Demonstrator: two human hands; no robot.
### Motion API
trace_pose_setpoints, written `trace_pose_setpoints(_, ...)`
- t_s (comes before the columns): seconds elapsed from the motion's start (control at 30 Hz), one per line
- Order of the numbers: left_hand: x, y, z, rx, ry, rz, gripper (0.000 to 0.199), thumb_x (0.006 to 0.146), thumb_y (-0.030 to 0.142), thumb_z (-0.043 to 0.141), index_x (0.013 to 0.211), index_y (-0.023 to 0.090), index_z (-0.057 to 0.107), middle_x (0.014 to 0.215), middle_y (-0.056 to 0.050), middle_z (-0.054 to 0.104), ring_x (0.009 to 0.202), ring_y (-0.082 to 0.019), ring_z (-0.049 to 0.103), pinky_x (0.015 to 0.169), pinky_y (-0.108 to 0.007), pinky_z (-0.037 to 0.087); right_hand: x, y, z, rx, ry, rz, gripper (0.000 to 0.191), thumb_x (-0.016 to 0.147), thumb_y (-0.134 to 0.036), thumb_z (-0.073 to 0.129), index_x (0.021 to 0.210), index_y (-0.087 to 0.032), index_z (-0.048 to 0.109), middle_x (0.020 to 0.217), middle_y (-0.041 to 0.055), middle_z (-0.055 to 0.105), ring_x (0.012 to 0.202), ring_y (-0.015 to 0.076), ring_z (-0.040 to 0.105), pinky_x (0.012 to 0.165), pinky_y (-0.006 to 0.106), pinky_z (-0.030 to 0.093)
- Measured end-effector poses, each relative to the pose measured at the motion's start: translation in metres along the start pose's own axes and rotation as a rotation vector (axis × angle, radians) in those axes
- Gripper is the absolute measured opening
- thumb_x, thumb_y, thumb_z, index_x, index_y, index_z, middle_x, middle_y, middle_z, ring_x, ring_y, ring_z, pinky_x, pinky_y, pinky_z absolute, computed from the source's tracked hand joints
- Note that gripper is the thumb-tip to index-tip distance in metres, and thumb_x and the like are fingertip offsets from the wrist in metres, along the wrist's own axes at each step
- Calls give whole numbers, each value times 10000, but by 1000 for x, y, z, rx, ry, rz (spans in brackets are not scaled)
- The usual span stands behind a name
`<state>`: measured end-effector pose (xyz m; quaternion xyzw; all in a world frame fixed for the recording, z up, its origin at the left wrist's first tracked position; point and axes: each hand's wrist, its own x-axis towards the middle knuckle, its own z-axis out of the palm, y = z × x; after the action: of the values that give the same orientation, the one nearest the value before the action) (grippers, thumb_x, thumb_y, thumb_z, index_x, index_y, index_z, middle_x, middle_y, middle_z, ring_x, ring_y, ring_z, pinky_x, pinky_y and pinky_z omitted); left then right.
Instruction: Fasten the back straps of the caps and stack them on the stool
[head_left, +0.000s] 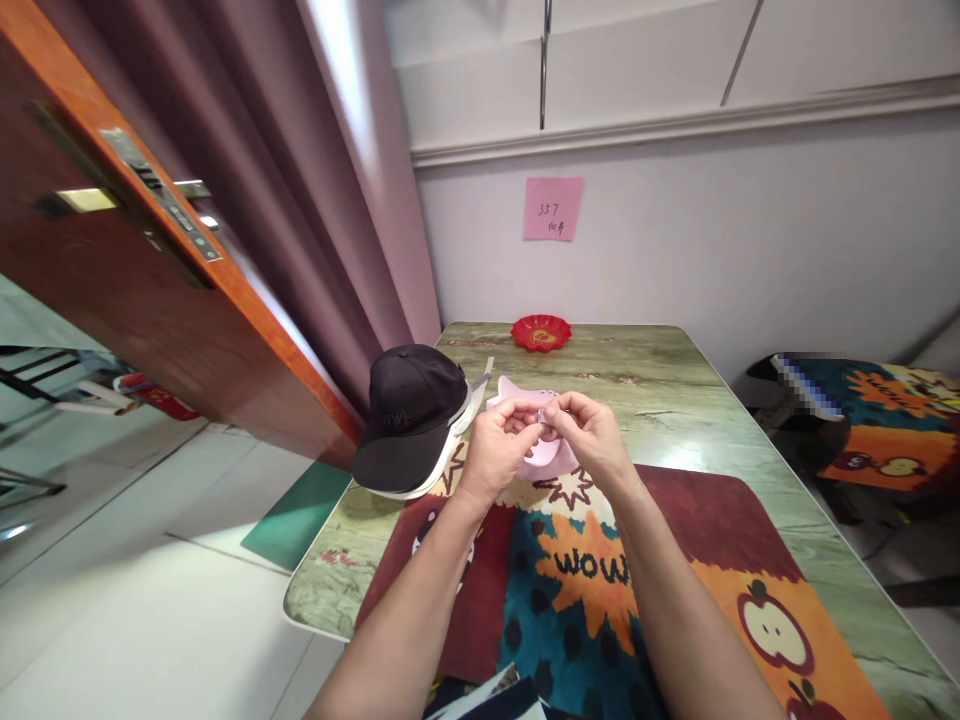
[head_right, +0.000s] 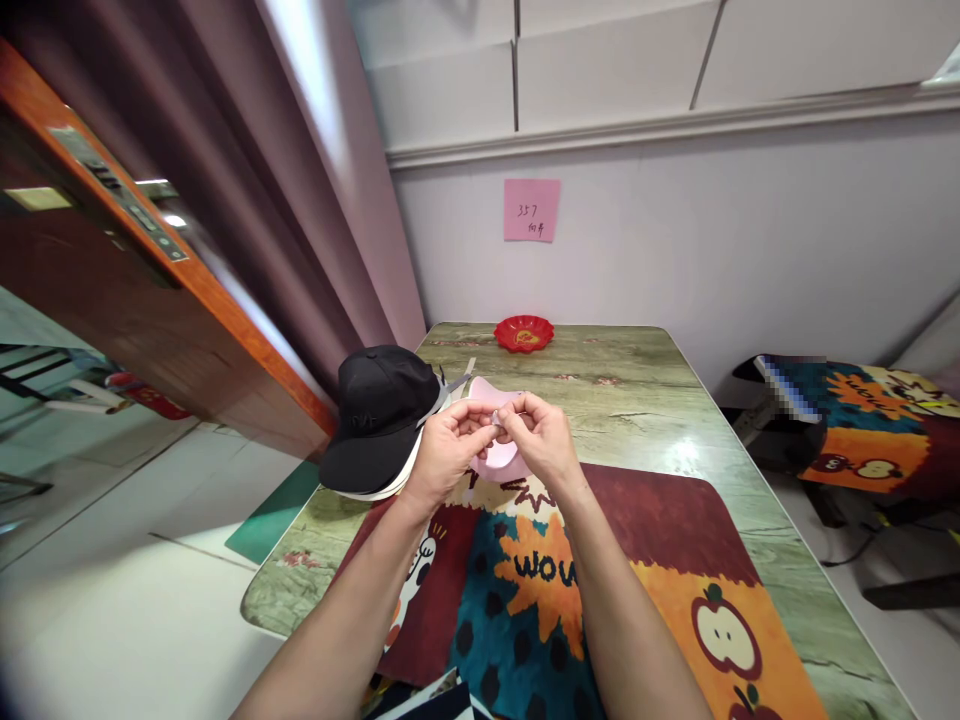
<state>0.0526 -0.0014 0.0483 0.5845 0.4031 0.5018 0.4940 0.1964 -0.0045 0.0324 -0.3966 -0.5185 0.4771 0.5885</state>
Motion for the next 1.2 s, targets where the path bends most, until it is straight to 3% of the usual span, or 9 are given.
trace_pose_setpoints(0.2, 0, -3, -5, 179, 16, 121, 193, 783, 248, 745, 950, 152, 729, 837, -51, 722, 709, -146, 673, 673, -245, 553, 0, -2, -1, 37, -3, 26, 348, 757, -493, 798, 767, -179, 648, 745, 12, 675, 663, 137, 661, 669, 271, 579)
trace_pose_setpoints(0.47, -4, -2, -4, 448, 43, 276, 116, 856, 239, 681, 946, 180, 723, 914, -60, 734, 770, -159, 673, 709, -256, 546, 0, 3, 2, 54, 65, 33, 372, 742, -503, 805, 735, -178, 624, 724, -8, 638, 624, 114, 650, 610, 238, 598)
trace_pose_setpoints(0.7, -4, -6, -1, 618, 57, 404, 137, 860, 132, 629, 968, 188, 691, 924, -40, 715, 792, -155, 660, 743, -264, 528, 0, 9, 3, 41, 119, 68, 393, 731, -498, 798, 743, -169, 582, 1093, 83, 699, 640, 111, 689, 583, 246, 615)
trace_pose_setpoints(1.03, -6, -5, 1, 812, 55, 513, 159, 872, 100, 599, 994, 186, 654, 939, -51, 700, 824, -179, 655, 769, -283, 509, 2, 12, 0, -45, 128, 49, 240, 751, -349, 713, 754, -189, 534, 1212, 100, 678, 625, 129, 701, 593, 298, 629)
trace_pose_setpoints(1.2, -8, -7, 5, 969, 14, 511, 194, 914, 104, 514, 1058, 171, 625, 1006, -98, 693, 974, -234, 661, 841, -328, 517, 1, 13, -2, -213, 155, -10, 160, 759, -285, 649, 720, -200, 519, 1185, 84, 706, 616, 130, 688, 618, 302, 615)
